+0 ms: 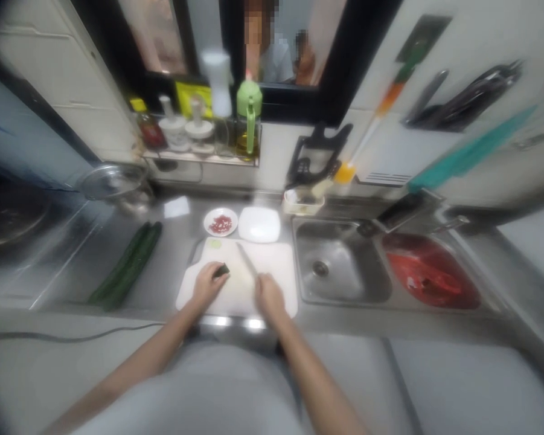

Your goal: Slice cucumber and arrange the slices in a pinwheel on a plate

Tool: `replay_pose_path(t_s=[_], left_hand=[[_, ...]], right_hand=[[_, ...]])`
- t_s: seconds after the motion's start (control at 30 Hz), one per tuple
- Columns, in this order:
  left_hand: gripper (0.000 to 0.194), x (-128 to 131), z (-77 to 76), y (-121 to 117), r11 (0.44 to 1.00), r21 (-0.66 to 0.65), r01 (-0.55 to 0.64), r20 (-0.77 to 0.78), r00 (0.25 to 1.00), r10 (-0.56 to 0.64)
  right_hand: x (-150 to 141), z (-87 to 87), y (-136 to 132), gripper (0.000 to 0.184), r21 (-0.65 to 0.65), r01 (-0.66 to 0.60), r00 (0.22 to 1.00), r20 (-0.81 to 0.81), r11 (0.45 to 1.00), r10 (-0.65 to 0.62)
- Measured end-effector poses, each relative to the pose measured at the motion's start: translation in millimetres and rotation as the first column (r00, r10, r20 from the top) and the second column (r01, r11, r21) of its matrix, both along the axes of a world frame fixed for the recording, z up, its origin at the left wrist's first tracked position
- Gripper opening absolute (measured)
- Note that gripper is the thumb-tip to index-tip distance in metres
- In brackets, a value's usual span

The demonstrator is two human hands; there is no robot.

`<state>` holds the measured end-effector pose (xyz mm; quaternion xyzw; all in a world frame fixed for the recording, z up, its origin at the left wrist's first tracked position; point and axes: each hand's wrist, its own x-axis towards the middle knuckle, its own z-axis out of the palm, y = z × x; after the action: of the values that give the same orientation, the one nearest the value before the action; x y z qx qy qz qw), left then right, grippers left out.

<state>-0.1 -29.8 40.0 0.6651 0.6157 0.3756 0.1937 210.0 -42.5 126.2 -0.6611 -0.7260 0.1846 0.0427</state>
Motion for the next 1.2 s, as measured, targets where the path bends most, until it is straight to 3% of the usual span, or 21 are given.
replay_pose_path(t_s=[0.27,0.43,0.67,1.0,1.2], left_hand=[[0.022,-2,-6.5,0,0.999,-0.027,0.033,0.024,0.999,-0.032],[0.022,-3,-9.9,-3,0.998,-0.012,0.059,0.082,0.995,-0.057],[0.023,-4,-13.2,0,0.998,0.017,0.054,0.049,0.997,-0.055],[0.022,-6,-25.8,2,0.971,0.222,0.083,0.009,0.996,-0.087],[0.021,-6,-27.4,2,0.965,0.246,0.091,-0.02,0.996,-0.089]], right_hand=[[-3,-3.8,0,0.028,-0.022,-0.033,0.999,0.027,0.999,0.034],[-6,-6.8,1,0.025,-0.093,-0.065,0.996,0.061,0.994,0.071],[-21,-0.7,2,0.026,-0.194,-0.137,0.984,0.09,0.971,0.156],[-39,10.4,4,0.03,-0.238,-0.244,0.952,0.125,0.94,0.278],[-41,8.5,2,0.032,-0.226,-0.254,0.949,0.131,0.94,0.288]])
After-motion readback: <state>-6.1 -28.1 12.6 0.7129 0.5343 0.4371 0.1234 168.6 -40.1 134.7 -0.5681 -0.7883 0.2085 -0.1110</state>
